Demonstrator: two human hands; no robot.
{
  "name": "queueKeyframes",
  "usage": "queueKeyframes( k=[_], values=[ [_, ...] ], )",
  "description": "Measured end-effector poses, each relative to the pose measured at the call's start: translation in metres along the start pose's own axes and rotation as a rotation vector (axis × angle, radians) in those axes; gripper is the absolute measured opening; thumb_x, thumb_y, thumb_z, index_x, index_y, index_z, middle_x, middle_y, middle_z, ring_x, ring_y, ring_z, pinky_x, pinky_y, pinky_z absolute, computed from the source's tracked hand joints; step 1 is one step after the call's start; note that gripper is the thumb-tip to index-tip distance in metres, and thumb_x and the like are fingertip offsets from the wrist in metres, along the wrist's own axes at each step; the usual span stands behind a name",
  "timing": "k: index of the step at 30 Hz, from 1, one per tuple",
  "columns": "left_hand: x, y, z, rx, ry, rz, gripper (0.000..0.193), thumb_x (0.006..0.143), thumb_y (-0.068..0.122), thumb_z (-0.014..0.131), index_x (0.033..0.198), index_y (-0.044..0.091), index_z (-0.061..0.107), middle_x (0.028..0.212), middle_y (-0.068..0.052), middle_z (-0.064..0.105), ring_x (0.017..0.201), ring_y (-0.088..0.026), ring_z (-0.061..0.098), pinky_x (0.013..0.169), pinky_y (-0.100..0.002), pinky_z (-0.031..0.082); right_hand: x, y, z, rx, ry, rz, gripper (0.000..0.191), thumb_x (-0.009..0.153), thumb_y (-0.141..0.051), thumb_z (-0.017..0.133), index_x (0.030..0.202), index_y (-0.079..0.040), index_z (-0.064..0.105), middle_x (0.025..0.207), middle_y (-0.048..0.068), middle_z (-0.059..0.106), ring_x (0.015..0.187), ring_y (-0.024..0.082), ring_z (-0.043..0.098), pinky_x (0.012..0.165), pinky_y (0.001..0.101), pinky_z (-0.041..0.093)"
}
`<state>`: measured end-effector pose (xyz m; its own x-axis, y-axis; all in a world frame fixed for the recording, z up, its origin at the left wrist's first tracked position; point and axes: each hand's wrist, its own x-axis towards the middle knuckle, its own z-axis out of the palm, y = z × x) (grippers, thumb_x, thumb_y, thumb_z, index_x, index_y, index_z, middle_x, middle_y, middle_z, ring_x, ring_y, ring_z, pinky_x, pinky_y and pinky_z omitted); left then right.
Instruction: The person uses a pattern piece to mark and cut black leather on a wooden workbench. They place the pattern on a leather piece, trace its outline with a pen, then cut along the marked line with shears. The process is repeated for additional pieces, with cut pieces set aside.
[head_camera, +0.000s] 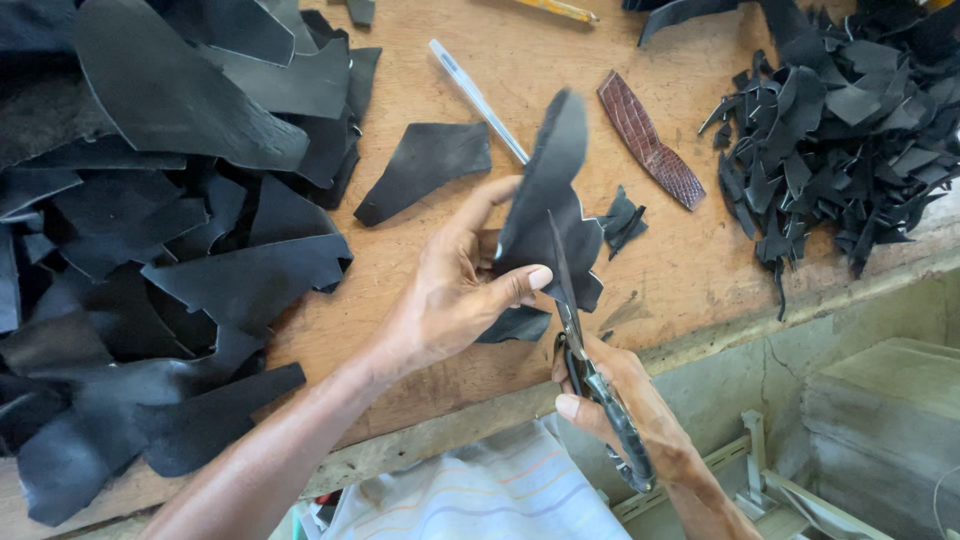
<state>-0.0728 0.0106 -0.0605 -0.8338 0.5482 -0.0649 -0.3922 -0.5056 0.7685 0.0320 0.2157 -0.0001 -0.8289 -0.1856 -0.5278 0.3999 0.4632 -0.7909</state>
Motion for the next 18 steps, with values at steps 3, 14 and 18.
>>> queueKeyframes(
  k=[3,14,18],
  values=[
    [-0.002,-0.003,0.004,0.07,0.089,-0.027,0.06,0.094,0.009,0.072,0.142,0.004,0.035,0.11,-0.012,0.075,0.094,-0.009,0.072,0.078,-0.028,0.064,0.001,0.002,0.002,-0.005,0.029,0.025,0.043,0.078,-0.04,0.069,0.096,-0.002,0.059,0.075,0.003,0.053,0.069,0.014,0.052,0.061,0.0301,0.044],
    [0.002,-0.03,-0.006,-0.05,0.05,-0.139,0.017,0.1,0.017,0.068,0.106,0.002,0.068,0.091,-0.008,0.075,0.074,-0.011,0.07,0.067,-0.027,0.06,0.003,0.02,0.012,0.121,0.098,0.146,0.04,0.072,-0.033,0.07,0.093,0.0,0.059,0.071,0.007,0.057,0.059,0.015,0.06,0.055,0.0297,0.051],
    [0.003,-0.036,-0.006,-0.146,0.049,-0.17,0.018,0.099,0.016,0.068,0.106,-0.001,0.068,0.092,-0.01,0.075,0.074,-0.013,0.071,0.067,-0.029,0.061,0.002,0.024,0.011,0.156,0.093,0.082,0.04,0.075,-0.035,0.07,0.095,-0.002,0.061,0.072,0.006,0.058,0.059,0.015,0.061,0.055,0.0292,0.052]
  ],
)
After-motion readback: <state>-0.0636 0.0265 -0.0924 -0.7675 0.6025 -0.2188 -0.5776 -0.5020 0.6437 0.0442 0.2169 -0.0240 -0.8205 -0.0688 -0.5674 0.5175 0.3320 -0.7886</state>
